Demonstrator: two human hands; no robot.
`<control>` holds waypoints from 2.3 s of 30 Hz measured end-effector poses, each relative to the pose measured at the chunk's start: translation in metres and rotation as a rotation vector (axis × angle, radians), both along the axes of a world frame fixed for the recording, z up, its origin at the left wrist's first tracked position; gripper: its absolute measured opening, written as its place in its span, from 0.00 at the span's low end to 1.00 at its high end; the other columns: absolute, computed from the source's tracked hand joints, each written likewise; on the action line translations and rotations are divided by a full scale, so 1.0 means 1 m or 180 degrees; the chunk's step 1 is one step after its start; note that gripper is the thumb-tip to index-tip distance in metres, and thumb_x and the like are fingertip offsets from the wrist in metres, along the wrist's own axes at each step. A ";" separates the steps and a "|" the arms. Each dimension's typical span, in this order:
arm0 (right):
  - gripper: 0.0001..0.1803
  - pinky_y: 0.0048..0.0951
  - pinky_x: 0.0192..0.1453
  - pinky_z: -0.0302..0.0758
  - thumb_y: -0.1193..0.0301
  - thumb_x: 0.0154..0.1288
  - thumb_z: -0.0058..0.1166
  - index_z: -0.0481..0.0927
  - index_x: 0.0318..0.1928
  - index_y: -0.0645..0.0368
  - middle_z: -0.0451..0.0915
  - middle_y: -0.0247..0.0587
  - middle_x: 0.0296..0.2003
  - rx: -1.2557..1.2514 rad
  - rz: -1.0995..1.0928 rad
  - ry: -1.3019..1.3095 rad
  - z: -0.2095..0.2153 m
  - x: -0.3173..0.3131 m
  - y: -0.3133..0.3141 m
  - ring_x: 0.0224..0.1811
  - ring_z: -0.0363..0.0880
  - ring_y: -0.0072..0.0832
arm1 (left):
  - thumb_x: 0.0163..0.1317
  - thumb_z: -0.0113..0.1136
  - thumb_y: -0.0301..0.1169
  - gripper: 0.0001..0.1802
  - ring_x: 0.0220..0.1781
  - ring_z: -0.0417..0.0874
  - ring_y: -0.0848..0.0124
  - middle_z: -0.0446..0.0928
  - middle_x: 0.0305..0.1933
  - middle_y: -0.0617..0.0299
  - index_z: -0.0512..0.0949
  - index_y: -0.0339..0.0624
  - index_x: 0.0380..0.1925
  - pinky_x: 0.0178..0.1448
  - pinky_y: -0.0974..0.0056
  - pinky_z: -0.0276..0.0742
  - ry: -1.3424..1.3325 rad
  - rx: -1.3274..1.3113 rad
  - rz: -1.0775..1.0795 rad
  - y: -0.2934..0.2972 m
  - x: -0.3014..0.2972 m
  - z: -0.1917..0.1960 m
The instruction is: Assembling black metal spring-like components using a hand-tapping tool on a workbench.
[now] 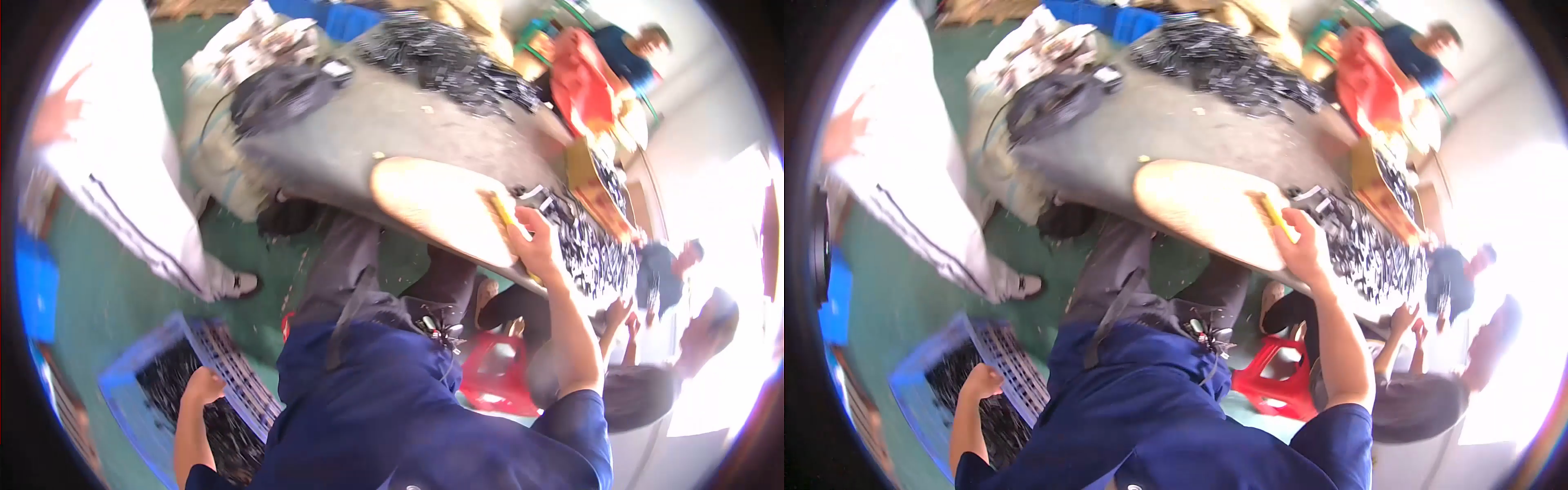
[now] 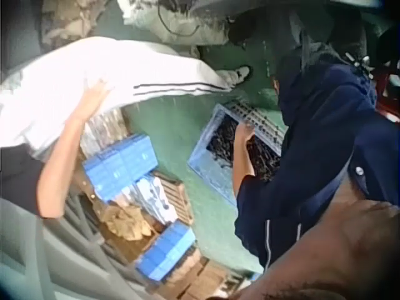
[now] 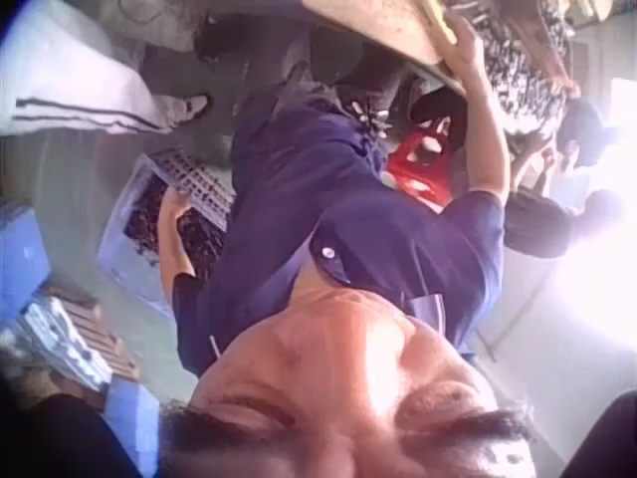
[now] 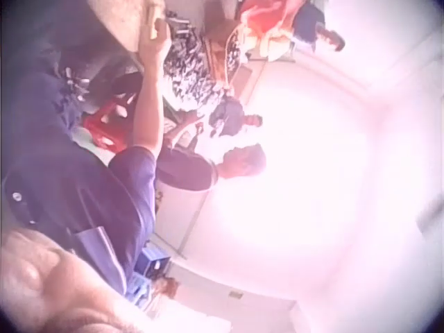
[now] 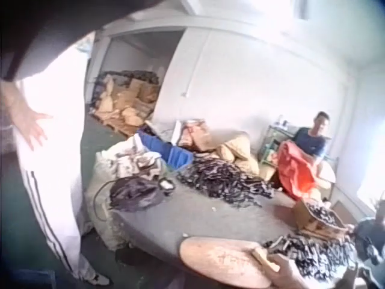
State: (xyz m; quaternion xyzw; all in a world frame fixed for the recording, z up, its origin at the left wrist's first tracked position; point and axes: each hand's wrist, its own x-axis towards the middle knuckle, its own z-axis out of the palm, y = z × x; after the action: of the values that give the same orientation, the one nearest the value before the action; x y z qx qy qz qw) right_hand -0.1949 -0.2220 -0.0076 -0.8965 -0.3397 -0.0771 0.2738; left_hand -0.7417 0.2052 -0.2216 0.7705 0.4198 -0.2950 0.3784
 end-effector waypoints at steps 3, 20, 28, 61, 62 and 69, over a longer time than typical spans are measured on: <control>0.25 0.41 0.57 0.72 0.67 0.53 0.63 0.76 0.51 0.64 0.79 0.53 0.45 -0.0176 -0.0702 -0.0699 -0.033 -0.012 -0.058 0.52 0.75 0.48 | 0.57 0.58 0.30 0.10 0.27 0.85 0.66 0.80 0.20 0.52 0.80 0.32 0.29 0.36 0.62 0.79 -0.1460 0.0038 -0.0042 -0.028 0.117 0.070; 0.32 0.32 0.49 0.77 0.54 0.56 0.68 0.74 0.50 0.67 0.82 0.47 0.40 0.1372 -0.0871 0.3322 -0.018 -0.034 -0.091 0.43 0.81 0.31 | 0.63 0.61 0.25 0.11 0.33 0.84 0.73 0.81 0.34 0.57 0.77 0.33 0.44 0.37 0.70 0.83 -0.3150 -0.2448 -0.1752 -0.307 0.676 0.263; 0.27 0.23 0.48 0.74 0.58 0.63 0.62 0.73 0.55 0.63 0.77 0.34 0.42 0.4089 -0.0475 0.5008 -0.080 -0.080 -0.071 0.43 0.75 0.19 | 0.59 0.65 0.43 0.22 0.41 0.85 0.64 0.84 0.37 0.53 0.82 0.30 0.35 0.45 0.61 0.80 -0.3597 -0.0117 -0.3264 -0.457 0.816 0.206; 0.28 0.32 0.32 0.79 0.52 0.67 0.47 0.74 0.53 0.66 0.80 0.44 0.33 0.3886 -0.0947 0.5303 -0.075 -0.072 -0.074 0.29 0.79 0.31 | 0.61 0.65 0.30 0.11 0.26 0.82 0.74 0.81 0.31 0.60 0.81 0.34 0.40 0.30 0.70 0.80 -0.2621 -0.2027 -0.2088 -0.208 0.808 0.310; 0.28 0.32 0.32 0.79 0.52 0.66 0.48 0.74 0.53 0.66 0.80 0.44 0.33 0.3906 -0.0977 0.5291 -0.076 -0.073 -0.075 0.29 0.79 0.31 | 0.61 0.65 0.29 0.10 0.26 0.82 0.73 0.81 0.31 0.59 0.81 0.33 0.40 0.28 0.71 0.80 -0.2541 -0.1922 -0.2085 -0.187 0.811 0.298; 0.28 0.33 0.31 0.79 0.52 0.66 0.48 0.74 0.52 0.65 0.79 0.43 0.32 0.3861 -0.1037 0.5211 -0.070 -0.068 -0.069 0.28 0.78 0.31 | 0.60 0.64 0.29 0.08 0.24 0.82 0.74 0.81 0.29 0.61 0.83 0.37 0.38 0.25 0.71 0.80 -0.2302 -0.1028 -0.1596 -0.106 0.818 0.237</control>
State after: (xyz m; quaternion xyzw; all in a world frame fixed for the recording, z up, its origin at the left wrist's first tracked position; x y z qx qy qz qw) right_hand -0.2634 -0.2908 -0.0781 -0.4206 0.1723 0.3624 0.8137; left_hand 0.0764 0.0990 0.0158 0.8327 0.0106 -0.1514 0.5325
